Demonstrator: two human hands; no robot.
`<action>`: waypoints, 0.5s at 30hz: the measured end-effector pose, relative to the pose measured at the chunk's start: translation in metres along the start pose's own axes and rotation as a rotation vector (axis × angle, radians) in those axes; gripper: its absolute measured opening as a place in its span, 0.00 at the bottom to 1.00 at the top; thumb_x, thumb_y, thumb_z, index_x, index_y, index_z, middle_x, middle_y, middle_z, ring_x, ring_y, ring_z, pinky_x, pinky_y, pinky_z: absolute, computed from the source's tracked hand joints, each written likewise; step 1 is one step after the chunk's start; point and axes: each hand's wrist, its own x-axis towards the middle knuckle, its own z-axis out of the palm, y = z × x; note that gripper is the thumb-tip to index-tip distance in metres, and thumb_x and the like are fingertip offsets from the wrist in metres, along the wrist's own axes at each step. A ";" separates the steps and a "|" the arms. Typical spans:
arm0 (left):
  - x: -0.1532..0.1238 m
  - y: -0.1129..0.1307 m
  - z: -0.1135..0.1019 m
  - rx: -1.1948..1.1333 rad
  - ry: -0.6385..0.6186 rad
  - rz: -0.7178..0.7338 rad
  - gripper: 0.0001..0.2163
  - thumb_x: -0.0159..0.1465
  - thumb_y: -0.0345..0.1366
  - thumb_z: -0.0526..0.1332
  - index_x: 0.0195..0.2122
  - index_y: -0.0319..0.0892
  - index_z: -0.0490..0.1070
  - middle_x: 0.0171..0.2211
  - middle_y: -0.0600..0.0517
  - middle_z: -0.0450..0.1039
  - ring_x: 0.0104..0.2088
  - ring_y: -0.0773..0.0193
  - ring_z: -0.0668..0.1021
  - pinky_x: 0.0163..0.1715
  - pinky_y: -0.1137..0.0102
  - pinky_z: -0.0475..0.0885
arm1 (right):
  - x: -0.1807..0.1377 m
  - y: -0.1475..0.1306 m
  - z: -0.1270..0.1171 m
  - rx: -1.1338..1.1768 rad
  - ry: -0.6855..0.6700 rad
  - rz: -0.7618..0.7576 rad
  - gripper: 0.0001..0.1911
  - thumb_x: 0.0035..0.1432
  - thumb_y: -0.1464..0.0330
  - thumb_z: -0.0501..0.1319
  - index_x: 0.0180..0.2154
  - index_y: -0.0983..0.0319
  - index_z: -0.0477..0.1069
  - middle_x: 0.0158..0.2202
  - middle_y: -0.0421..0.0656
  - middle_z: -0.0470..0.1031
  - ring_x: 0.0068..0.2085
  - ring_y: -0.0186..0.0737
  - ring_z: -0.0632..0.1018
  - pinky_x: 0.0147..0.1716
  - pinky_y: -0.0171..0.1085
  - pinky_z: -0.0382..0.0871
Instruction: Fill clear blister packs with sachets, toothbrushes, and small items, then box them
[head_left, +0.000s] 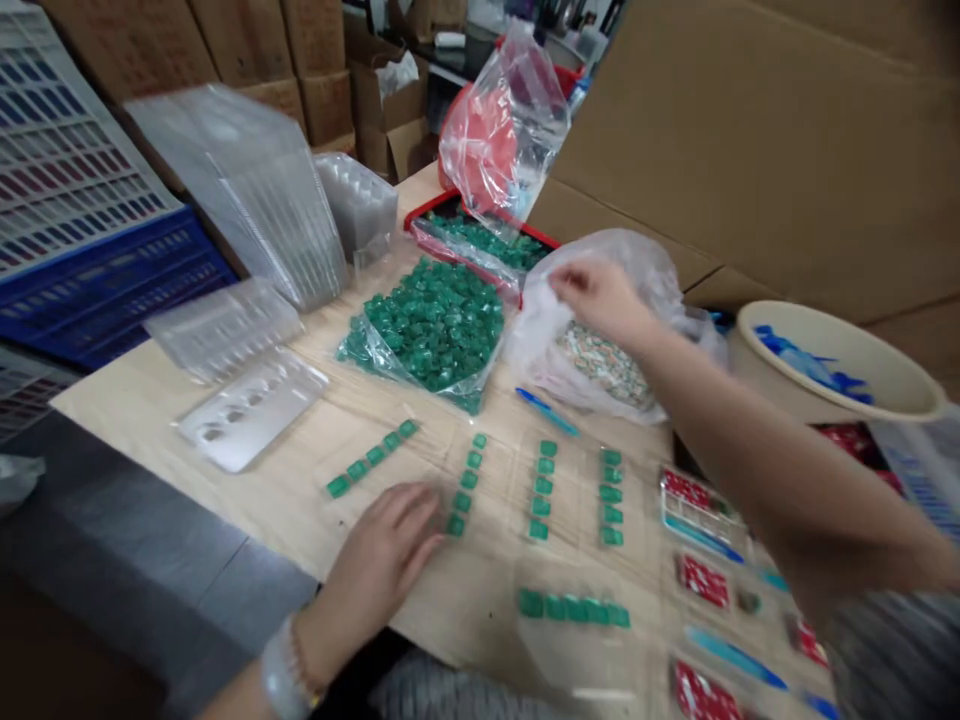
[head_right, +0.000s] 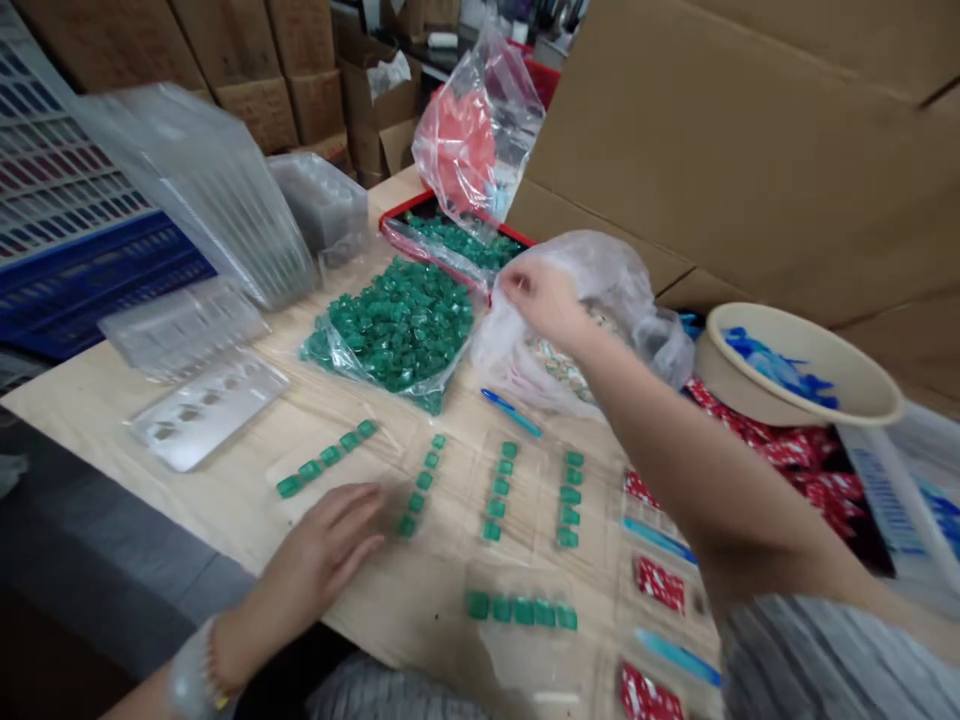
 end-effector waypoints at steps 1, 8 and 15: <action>0.001 0.011 0.008 -0.002 -0.058 0.038 0.17 0.59 0.37 0.54 0.49 0.42 0.64 0.50 0.45 0.65 0.51 0.59 0.67 0.50 0.62 0.66 | -0.042 -0.013 0.001 0.071 -0.123 -0.029 0.08 0.53 0.71 0.53 0.32 0.66 0.70 0.30 0.43 0.73 0.32 0.34 0.72 0.34 0.34 0.64; -0.019 0.028 0.041 0.211 -0.260 0.213 0.30 0.53 0.48 0.59 0.55 0.40 0.58 0.60 0.40 0.47 0.58 0.48 0.55 0.54 0.55 0.58 | -0.312 -0.057 0.021 0.130 -0.298 0.190 0.11 0.56 0.69 0.51 0.39 0.63 0.69 0.37 0.48 0.71 0.39 0.39 0.72 0.39 0.38 0.67; -0.062 0.034 0.037 0.362 -0.267 0.280 0.39 0.45 0.55 0.61 0.56 0.42 0.55 0.59 0.39 0.50 0.57 0.46 0.57 0.52 0.56 0.60 | -0.402 -0.092 0.036 -0.207 -0.336 0.206 0.40 0.44 0.60 0.63 0.57 0.61 0.52 0.60 0.52 0.49 0.58 0.54 0.55 0.53 0.51 0.53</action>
